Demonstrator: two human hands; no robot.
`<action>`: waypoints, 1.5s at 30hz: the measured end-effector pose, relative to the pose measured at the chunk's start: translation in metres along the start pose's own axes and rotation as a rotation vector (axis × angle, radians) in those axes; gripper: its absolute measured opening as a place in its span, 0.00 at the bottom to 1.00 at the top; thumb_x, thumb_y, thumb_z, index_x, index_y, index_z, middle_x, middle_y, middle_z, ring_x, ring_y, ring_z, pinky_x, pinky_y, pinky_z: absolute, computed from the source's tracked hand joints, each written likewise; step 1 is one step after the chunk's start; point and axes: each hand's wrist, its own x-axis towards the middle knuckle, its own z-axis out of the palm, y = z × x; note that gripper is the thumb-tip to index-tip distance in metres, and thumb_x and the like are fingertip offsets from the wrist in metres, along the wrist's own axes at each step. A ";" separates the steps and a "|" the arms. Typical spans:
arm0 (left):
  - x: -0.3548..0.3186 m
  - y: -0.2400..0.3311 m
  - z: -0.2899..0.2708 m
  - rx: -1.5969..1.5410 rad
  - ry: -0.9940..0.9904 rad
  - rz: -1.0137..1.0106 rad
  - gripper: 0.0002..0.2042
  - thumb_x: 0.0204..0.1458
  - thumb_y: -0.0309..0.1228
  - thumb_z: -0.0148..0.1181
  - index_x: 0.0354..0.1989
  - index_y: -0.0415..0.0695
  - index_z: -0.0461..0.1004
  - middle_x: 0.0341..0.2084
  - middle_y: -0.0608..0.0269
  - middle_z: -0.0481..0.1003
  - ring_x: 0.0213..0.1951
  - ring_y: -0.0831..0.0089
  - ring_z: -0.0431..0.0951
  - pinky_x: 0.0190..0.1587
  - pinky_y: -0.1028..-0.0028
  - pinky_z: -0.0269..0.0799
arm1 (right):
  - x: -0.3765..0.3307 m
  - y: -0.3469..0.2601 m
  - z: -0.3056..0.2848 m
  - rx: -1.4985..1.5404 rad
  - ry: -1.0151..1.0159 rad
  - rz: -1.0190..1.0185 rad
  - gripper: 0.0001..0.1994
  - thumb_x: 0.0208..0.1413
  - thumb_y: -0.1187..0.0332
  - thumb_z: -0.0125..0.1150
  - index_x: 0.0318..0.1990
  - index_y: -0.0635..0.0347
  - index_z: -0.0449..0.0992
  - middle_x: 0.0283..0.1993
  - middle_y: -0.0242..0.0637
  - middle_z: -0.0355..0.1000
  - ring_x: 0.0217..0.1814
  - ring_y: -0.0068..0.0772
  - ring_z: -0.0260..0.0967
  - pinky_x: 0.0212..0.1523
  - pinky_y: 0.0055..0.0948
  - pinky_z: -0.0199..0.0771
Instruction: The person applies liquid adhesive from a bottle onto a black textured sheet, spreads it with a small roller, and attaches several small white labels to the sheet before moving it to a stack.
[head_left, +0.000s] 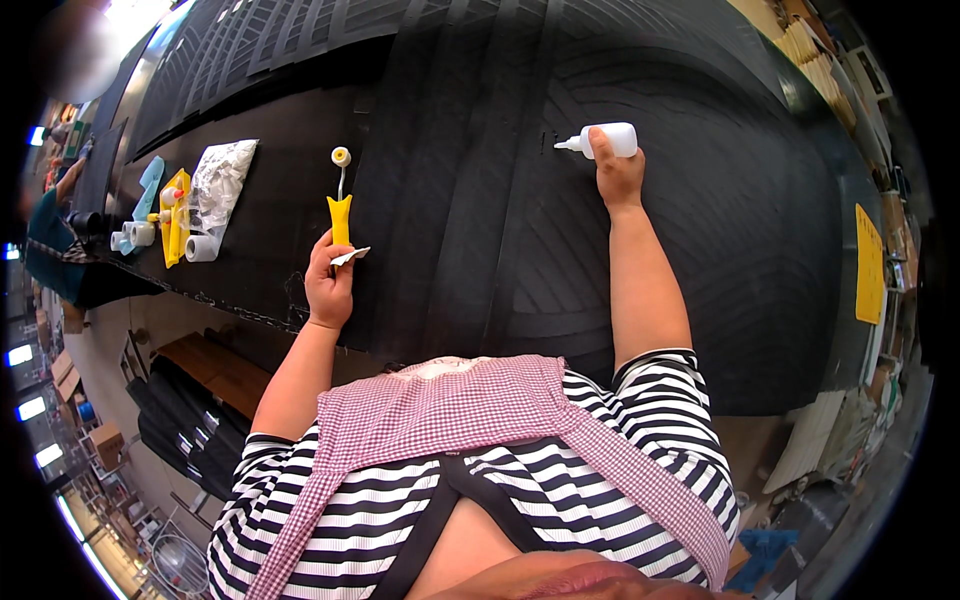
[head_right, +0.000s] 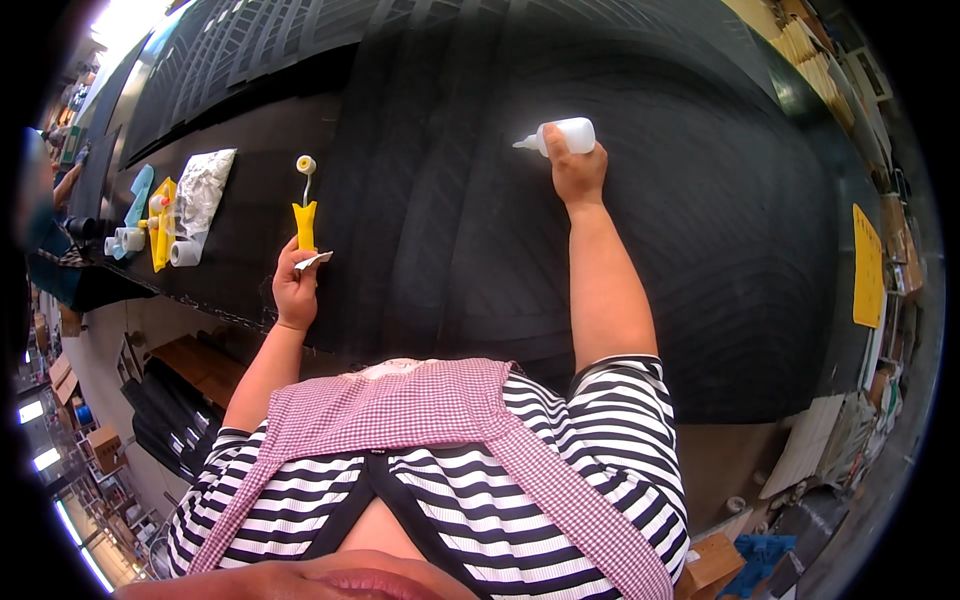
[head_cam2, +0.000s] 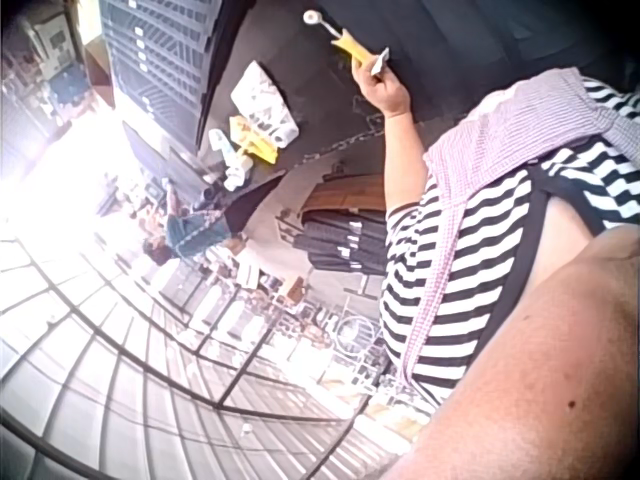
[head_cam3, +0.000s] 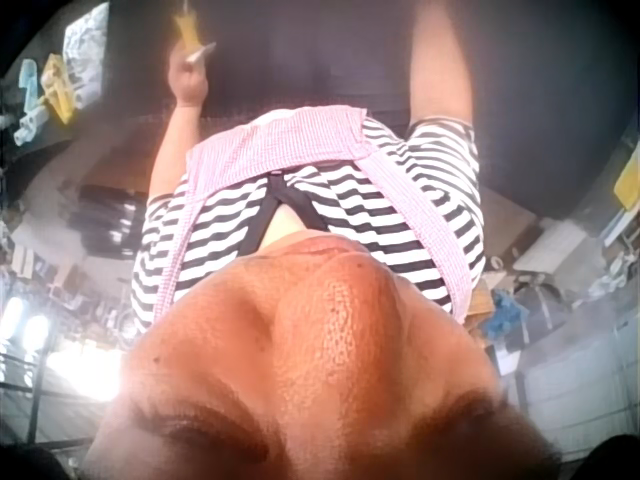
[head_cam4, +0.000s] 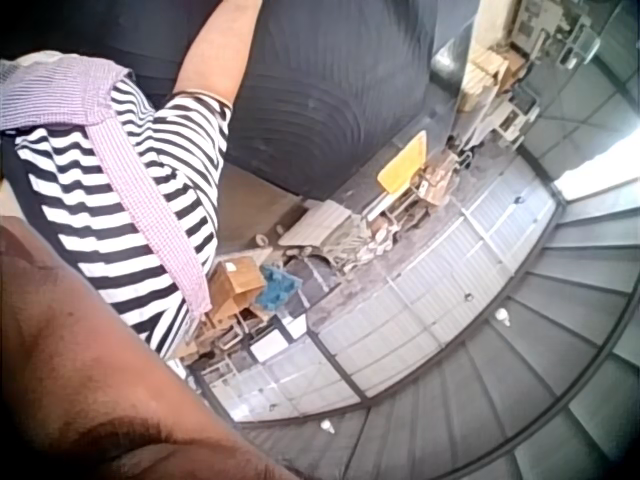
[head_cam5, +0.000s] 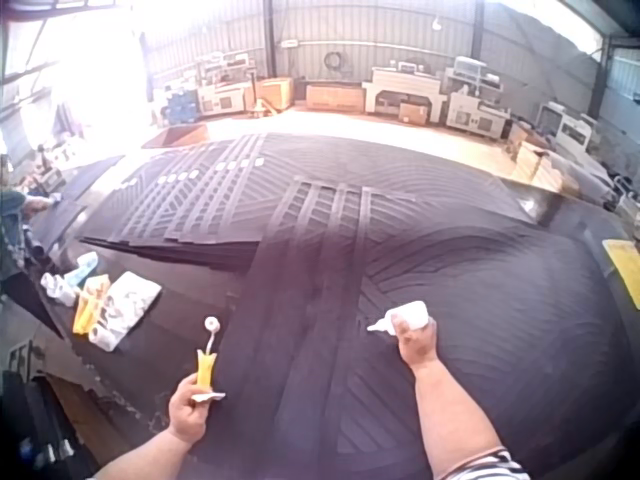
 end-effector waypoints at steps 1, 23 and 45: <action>0.000 0.001 0.000 0.002 0.001 0.005 0.05 0.57 0.18 0.58 0.39 0.41 0.74 0.54 0.52 0.71 0.45 0.70 0.77 0.50 0.75 0.71 | -0.001 -0.001 -0.001 0.001 -0.015 0.005 0.19 0.54 0.53 0.67 0.34 0.64 0.82 0.31 0.40 0.80 0.35 0.37 0.80 0.39 0.32 0.76; 0.000 0.000 0.001 -0.029 0.001 -0.027 0.05 0.57 0.18 0.57 0.39 0.41 0.74 0.54 0.52 0.71 0.43 0.72 0.77 0.49 0.75 0.71 | -0.005 -0.006 -0.002 0.021 -0.080 -0.061 0.14 0.54 0.59 0.65 0.33 0.63 0.81 0.29 0.36 0.80 0.31 0.31 0.78 0.35 0.29 0.75; 0.000 0.000 0.001 -0.003 0.007 -0.027 0.05 0.57 0.18 0.57 0.39 0.42 0.74 0.54 0.52 0.71 0.43 0.72 0.76 0.49 0.75 0.71 | 0.001 -0.004 0.011 -0.004 0.059 -0.008 0.20 0.54 0.52 0.67 0.37 0.65 0.82 0.34 0.42 0.81 0.38 0.40 0.80 0.42 0.34 0.76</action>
